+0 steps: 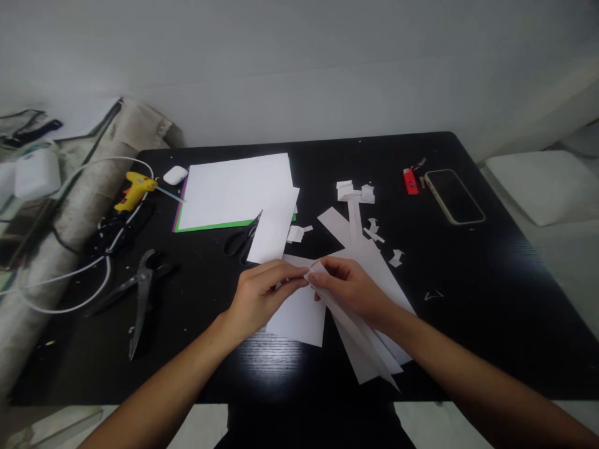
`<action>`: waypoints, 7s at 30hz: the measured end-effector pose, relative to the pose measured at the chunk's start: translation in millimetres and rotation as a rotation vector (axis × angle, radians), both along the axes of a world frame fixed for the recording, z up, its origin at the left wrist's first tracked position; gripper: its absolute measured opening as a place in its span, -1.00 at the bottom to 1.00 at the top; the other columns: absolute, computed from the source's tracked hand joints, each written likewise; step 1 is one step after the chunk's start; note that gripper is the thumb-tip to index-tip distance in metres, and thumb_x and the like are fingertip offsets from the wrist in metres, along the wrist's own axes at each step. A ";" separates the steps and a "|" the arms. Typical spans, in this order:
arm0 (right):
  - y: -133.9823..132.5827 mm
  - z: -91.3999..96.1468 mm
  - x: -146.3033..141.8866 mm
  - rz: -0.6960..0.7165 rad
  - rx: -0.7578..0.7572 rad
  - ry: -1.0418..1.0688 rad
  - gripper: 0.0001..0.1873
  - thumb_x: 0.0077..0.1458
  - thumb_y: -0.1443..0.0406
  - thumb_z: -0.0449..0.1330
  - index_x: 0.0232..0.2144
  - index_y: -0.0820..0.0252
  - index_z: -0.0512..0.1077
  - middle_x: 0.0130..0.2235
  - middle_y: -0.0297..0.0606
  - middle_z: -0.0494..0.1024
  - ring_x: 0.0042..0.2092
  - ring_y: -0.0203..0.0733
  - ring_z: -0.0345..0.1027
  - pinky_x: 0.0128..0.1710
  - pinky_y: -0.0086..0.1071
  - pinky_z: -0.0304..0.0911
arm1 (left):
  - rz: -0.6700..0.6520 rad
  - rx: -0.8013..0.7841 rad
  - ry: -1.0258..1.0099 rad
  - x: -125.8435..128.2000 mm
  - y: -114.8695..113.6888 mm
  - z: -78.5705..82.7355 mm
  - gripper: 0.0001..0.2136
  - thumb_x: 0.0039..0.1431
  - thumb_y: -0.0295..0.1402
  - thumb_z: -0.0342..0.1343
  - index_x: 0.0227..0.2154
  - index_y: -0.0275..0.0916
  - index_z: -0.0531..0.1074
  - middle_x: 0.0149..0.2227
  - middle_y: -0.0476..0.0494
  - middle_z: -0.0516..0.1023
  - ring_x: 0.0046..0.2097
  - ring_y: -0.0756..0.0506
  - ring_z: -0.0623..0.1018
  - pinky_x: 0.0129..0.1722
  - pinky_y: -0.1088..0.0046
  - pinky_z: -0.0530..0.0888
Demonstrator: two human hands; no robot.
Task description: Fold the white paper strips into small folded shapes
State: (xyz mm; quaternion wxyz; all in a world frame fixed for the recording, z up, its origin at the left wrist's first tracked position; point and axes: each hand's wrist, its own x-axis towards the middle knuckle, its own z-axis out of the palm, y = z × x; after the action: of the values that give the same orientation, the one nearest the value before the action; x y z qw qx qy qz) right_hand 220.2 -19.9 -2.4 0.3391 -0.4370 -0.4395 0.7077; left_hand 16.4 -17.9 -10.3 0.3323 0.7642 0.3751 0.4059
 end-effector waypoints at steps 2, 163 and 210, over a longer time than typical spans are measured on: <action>-0.1 -0.2 -0.2 -0.005 0.005 -0.004 -0.70 0.08 0.05 0.36 -0.42 0.16 0.54 -0.43 -0.34 0.48 -0.35 -0.23 0.37 -0.25 -0.30 0.40 | -0.002 0.010 0.001 -0.4 0.0 -0.3 -0.87 0.24 -0.44 0.26 -0.16 -0.19 0.61 -0.25 -0.13 0.69 -0.27 -0.06 0.65 -0.26 0.41 0.61; 0.4 -4.8 1.1 0.267 -0.223 0.118 -0.55 0.17 0.01 0.30 -0.39 0.35 0.54 -0.43 -0.23 0.59 -0.49 -0.29 0.49 -0.40 -0.40 0.43 | 0.031 -0.958 -0.258 -1.1 13.6 3.3 -0.62 0.12 -0.12 0.29 -0.61 -0.36 0.50 -0.63 -0.11 0.52 -0.63 0.02 0.47 -0.65 0.54 0.43; 3.9 0.2 2.6 0.281 -0.228 0.056 -0.57 0.12 0.01 0.35 -0.39 0.33 0.56 -0.46 -0.24 0.60 -0.45 -0.25 0.52 -0.36 -0.35 0.46 | 0.072 -1.008 -0.257 1.1 10.5 -4.2 -0.72 0.12 -0.24 0.30 -0.55 -0.38 0.59 -0.56 -0.16 0.58 -0.59 0.02 0.49 -0.61 0.56 0.42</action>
State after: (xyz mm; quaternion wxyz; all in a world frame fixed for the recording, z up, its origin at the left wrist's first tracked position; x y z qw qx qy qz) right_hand 222.9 -16.0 -2.2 0.1971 -0.3868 -0.4037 0.8053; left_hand 17.6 -7.4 -14.5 0.6883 0.4398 0.5062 0.2767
